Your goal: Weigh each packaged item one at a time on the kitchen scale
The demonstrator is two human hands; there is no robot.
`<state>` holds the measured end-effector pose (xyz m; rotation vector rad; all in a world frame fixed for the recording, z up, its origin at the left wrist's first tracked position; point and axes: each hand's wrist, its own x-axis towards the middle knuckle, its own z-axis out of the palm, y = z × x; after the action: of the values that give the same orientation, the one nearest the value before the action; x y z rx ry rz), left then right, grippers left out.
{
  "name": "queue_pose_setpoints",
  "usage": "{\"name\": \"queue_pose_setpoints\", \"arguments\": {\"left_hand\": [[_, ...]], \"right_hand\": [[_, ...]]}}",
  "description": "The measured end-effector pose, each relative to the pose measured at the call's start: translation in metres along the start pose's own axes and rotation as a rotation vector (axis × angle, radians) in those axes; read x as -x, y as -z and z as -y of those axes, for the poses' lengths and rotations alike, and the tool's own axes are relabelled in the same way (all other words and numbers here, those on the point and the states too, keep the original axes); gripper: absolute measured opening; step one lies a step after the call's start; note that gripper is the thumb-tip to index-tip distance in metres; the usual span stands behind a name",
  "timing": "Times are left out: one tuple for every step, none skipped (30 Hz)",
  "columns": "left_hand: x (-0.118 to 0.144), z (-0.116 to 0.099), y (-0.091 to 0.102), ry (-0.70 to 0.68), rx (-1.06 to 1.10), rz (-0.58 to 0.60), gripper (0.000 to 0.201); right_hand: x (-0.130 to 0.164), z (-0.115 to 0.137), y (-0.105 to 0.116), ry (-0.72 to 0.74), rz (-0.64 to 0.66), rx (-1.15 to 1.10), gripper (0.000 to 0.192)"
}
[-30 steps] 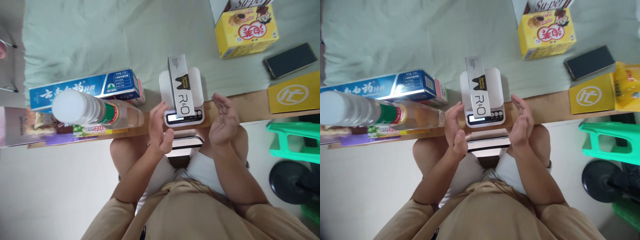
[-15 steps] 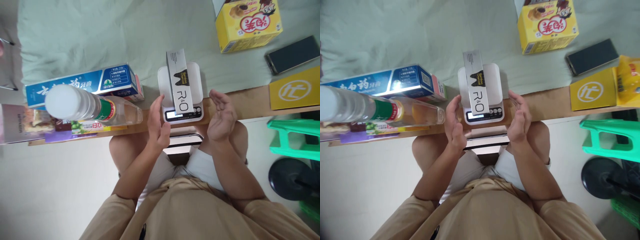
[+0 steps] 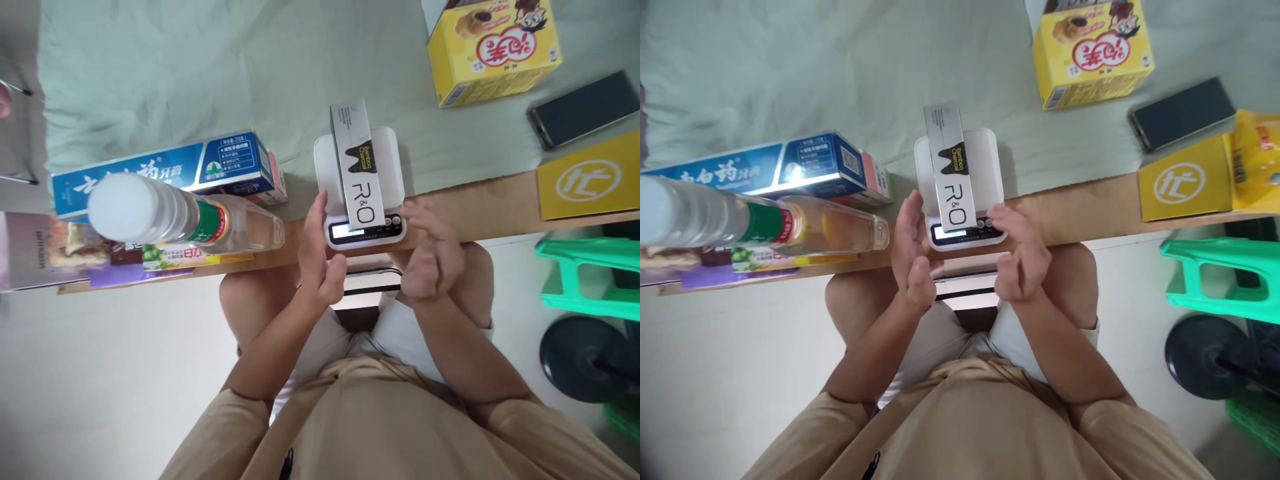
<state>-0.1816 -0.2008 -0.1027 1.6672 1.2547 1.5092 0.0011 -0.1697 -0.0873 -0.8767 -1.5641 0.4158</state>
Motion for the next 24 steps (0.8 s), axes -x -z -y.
{"name": "queue_pose_setpoints", "arguments": {"left_hand": [[0.001,-0.002,-0.001,-0.010,0.001,0.017,0.081],[0.002,-0.005,-0.002,-0.023,-0.005,0.033,0.082],[0.004,-0.007,-0.004,-0.027,-0.015,0.048,0.083],[0.005,-0.009,-0.006,-0.017,-0.028,0.068,0.084],[0.007,-0.011,-0.007,-0.009,-0.034,0.086,0.085],[0.008,-0.012,-0.009,-0.003,-0.031,0.101,0.086],[0.009,-0.014,-0.010,0.000,-0.022,0.119,0.086],[0.010,-0.015,-0.011,-0.004,-0.014,0.137,0.086],[0.011,-0.016,-0.012,-0.013,-0.012,0.153,0.087],[0.011,-0.018,-0.013,-0.025,-0.017,0.168,0.087],[0.012,-0.020,-0.013,-0.037,-0.026,0.181,0.087],[0.012,-0.022,-0.014,-0.045,-0.038,0.192,0.087],[0.013,-0.025,-0.014,-0.049,-0.051,0.206,0.088],[0.013,-0.028,-0.014,-0.049,-0.061,0.219,0.090],[0.014,-0.031,-0.015,-0.051,-0.064,0.231,0.091],[0.014,-0.034,-0.015,-0.059,-0.064,0.240,0.093],[0.015,-0.037,-0.016,-0.070,-0.059,0.243,0.094],[0.015,-0.040,-0.017,-0.083,-0.050,0.242,0.094],[0.016,-0.043,-0.019,-0.094,-0.036,0.238,0.095],[0.017,-0.045,-0.020,-0.102,-0.020,0.234,0.095],[0.018,-0.047,-0.021,-0.107,-0.003,0.233,0.096],[0.019,-0.048,-0.022,-0.112,0.013,0.234,0.097],[0.020,-0.049,-0.024,-0.119,0.027,0.236,0.098],[0.020,-0.049,-0.025,-0.123,0.036,0.240,0.098]], "right_hand": [[0.002,0.006,-0.003,-0.010,0.061,-0.015,0.047],[0.003,0.011,-0.006,-0.034,0.122,-0.019,0.050],[0.004,0.016,-0.009,-0.055,0.171,-0.005,0.054],[0.005,0.019,-0.011,-0.063,0.198,0.030,0.057],[0.005,0.021,-0.013,-0.066,0.209,0.082,0.060],[0.006,0.022,-0.014,-0.069,0.210,0.142,0.062],[0.005,0.023,-0.015,-0.074,0.212,0.200,0.063],[0.005,0.023,-0.016,-0.083,0.221,0.249,0.065],[0.005,0.024,-0.016,-0.097,0.238,0.282,0.066],[0.005,0.025,-0.017,-0.111,0.258,0.299,0.068],[0.005,0.026,-0.017,-0.125,0.277,0.306,0.068],[0.005,0.028,-0.017,-0.133,0.291,0.308,0.068],[0.005,0.030,-0.018,-0.136,0.299,0.307,0.066],[0.005,0.031,-0.018,-0.134,0.301,0.301,0.065],[0.004,0.033,-0.018,-0.126,0.295,0.291,0.063],[0.004,0.034,-0.018,-0.116,0.282,0.278,0.061],[0.004,0.034,-0.018,-0.104,0.265,0.262,0.060],[0.003,0.034,-0.018,-0.097,0.244,0.251,0.058],[0.003,0.033,-0.018,-0.096,0.217,0.246,0.056],[0.003,0.032,-0.018,-0.102,0.189,0.246,0.052],[0.003,0.031,-0.019,-0.115,0.158,0.245,0.049],[0.003,0.029,-0.018,-0.138,0.127,0.242,0.046],[0.002,0.028,-0.018,-0.174,0.096,0.236,0.043],[0.001,0.027,-0.017,-0.216,0.069,0.231,0.041]]}}
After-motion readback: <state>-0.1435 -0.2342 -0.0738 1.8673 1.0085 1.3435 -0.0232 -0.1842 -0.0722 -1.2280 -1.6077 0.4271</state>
